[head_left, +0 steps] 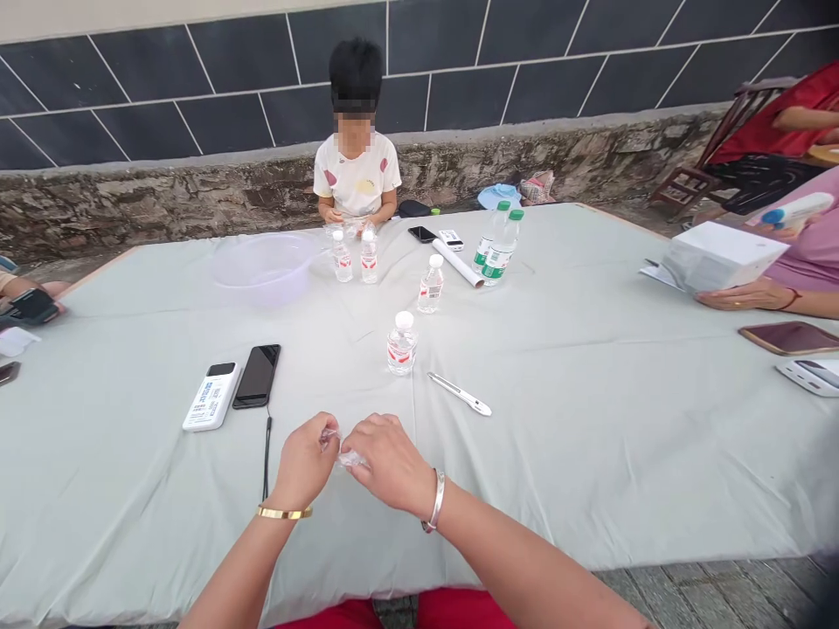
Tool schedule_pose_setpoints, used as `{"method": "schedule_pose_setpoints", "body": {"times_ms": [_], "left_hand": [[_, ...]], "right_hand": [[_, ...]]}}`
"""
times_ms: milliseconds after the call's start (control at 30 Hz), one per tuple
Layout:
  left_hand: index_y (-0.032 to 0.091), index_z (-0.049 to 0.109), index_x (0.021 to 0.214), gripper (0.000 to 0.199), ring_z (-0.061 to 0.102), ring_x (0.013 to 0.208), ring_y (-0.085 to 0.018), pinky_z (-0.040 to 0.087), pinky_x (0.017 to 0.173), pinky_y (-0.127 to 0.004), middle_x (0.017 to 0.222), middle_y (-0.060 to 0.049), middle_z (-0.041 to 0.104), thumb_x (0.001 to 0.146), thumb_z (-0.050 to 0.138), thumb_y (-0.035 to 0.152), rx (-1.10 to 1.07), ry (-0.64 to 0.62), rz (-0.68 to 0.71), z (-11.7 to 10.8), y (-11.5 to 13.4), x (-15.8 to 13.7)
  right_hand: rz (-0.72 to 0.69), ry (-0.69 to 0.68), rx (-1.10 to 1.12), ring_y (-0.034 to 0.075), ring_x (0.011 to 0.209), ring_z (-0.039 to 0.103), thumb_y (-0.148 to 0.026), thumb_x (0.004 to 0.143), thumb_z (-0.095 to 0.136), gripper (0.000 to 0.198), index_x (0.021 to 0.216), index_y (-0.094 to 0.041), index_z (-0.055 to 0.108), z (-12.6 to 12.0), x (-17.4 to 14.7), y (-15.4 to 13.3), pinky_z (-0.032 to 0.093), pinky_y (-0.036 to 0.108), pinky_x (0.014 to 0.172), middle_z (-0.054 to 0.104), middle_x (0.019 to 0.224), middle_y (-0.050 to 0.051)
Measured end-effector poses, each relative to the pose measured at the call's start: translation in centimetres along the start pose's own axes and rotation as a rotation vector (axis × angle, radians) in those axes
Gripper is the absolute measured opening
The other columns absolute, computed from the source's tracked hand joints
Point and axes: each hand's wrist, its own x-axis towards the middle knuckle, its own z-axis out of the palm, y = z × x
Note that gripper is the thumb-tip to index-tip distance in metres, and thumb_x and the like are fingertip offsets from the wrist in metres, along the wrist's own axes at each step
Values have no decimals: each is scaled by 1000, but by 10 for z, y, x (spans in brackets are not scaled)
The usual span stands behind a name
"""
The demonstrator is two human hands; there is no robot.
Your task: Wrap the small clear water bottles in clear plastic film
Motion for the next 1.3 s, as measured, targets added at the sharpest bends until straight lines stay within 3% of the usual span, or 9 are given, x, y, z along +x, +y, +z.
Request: {"method": "schedule_pose_setpoints", "body": {"times_ms": [67, 133, 333, 467, 567, 733, 1033, 1167, 1300], "left_hand": [[21, 53, 72, 14, 43, 55, -11, 37, 55, -24, 60, 4, 46, 71, 52, 35, -216, -197, -60, -1, 2, -4], [21, 50, 75, 23, 41, 54, -9, 36, 52, -22, 60, 5, 43, 74, 50, 43, -505, -267, -135, 0, 7, -6], [20, 36, 62, 35, 41, 50, -5, 33, 49, -19, 58, 8, 40, 59, 68, 33, -815, -23, -260, 10, 9, 3], [19, 36, 61, 31, 59, 80, -15, 45, 65, -26, 92, -1, 58, 54, 66, 23, -982, 109, -314, 3, -2, 18], [20, 36, 65, 29, 62, 77, -18, 48, 69, -34, 92, -2, 60, 59, 65, 24, -1029, 10, -352, -1, -6, 25], [24, 45, 83, 28, 54, 53, -11, 47, 61, -31, 66, 6, 53, 65, 65, 30, -971, -10, -317, -1, -13, 33], [25, 56, 95, 33, 55, 71, -16, 50, 65, -32, 83, 0, 53, 62, 59, 26, -950, 34, -319, -29, -39, 69], [25, 55, 94, 34, 54, 71, -13, 45, 61, -25, 85, 3, 55, 61, 61, 26, -527, 259, -251, -55, -29, 127], [21, 58, 97, 30, 54, 75, -13, 46, 78, -31, 84, 3, 55, 67, 61, 27, 12, 585, -29, -87, -7, 217]], "right_hand": [[52, 107, 176, 18, 89, 54, -28, 75, 63, 15, 89, -22, 61, -7, 4, 4, 40, 32, 83, 62, 89, 2], [133, 208, 333, 17, 89, 55, -35, 74, 64, 19, 88, -23, 60, -7, 8, 7, 43, 30, 81, 60, 94, 2], [103, 51, 583, 19, 98, 56, -39, 72, 62, 35, 105, -29, 58, -16, 10, 36, 47, 32, 83, 57, 111, 2], [577, 421, 313, 20, 90, 58, -42, 70, 59, 65, 129, -21, 40, -33, 18, 96, 45, 38, 83, 49, 122, 11], [661, 438, 146, 24, 98, 56, -40, 63, 66, 80, 133, -17, 34, -27, 38, 133, 43, 38, 85, 49, 122, 14], [666, 504, 154, 23, 95, 58, -39, 66, 64, 48, 108, -20, 50, -15, 95, 163, 44, 34, 81, 62, 100, 5], [935, 800, 184, 25, 112, 50, -33, 73, 58, 66, 130, -9, 35, -42, 207, 215, 38, 33, 94, 49, 123, 17], [1004, 909, 259, 28, 118, 44, -30, 77, 52, 68, 136, -7, 27, -42, 226, 220, 35, 34, 97, 40, 131, 20], [970, 936, 284, 24, 112, 48, -21, 79, 42, 63, 135, -2, 21, -28, 206, 209, 35, 32, 97, 35, 134, 23]]}}
